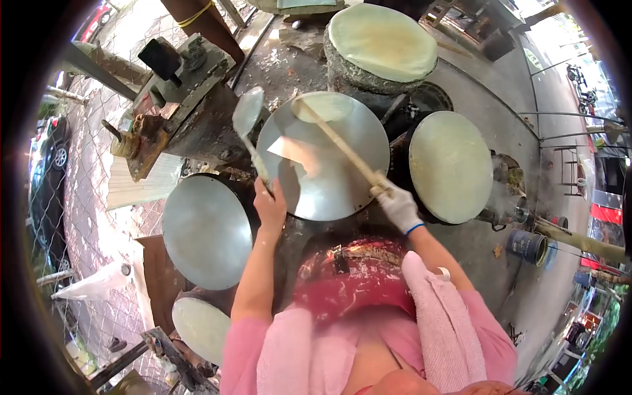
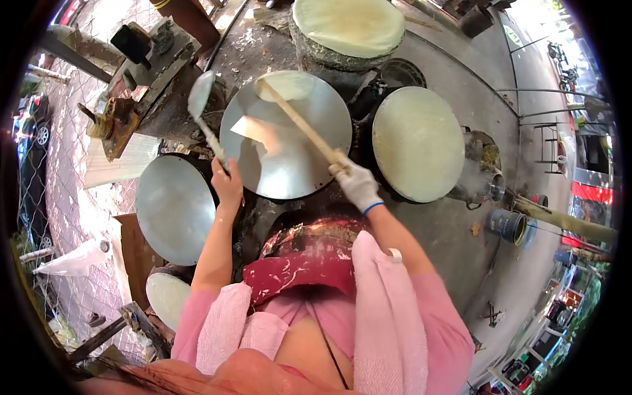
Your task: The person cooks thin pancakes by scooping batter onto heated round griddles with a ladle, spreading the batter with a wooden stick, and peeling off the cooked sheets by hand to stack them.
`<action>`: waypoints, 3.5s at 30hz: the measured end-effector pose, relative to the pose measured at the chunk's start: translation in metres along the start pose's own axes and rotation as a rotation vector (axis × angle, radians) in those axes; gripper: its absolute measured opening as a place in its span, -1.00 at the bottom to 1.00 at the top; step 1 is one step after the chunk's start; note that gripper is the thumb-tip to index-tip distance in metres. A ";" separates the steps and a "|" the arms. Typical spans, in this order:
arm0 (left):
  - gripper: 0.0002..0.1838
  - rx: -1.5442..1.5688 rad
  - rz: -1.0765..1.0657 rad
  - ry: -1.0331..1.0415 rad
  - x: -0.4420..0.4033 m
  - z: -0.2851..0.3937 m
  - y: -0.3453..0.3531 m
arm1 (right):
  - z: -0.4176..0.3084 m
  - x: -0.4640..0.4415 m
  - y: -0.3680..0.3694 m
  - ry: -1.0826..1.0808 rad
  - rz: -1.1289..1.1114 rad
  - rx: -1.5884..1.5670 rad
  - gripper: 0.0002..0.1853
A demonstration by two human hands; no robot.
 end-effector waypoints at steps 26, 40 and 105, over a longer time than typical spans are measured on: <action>-0.90 0.245 -0.050 -0.834 0.179 -0.019 -0.080 | 0.038 -0.149 -0.018 0.072 -0.393 -0.366 -0.49; -0.89 0.288 -0.044 -0.955 0.202 -0.006 -0.065 | 0.013 -0.184 0.014 0.094 -0.783 -0.113 -0.49; -0.73 0.084 -0.188 -0.504 0.220 -0.072 -0.190 | 0.038 0.090 0.248 0.573 -0.183 -0.458 -0.67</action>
Point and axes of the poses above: each hand's wrist, its own x-axis away from the middle knuckle, its own y-axis out of the palm, z = x × y, the point moved 10 cm from there along -x, towards the middle knuckle, and after that the axes turned 9 degrees about -x, right-handed, at the moved point
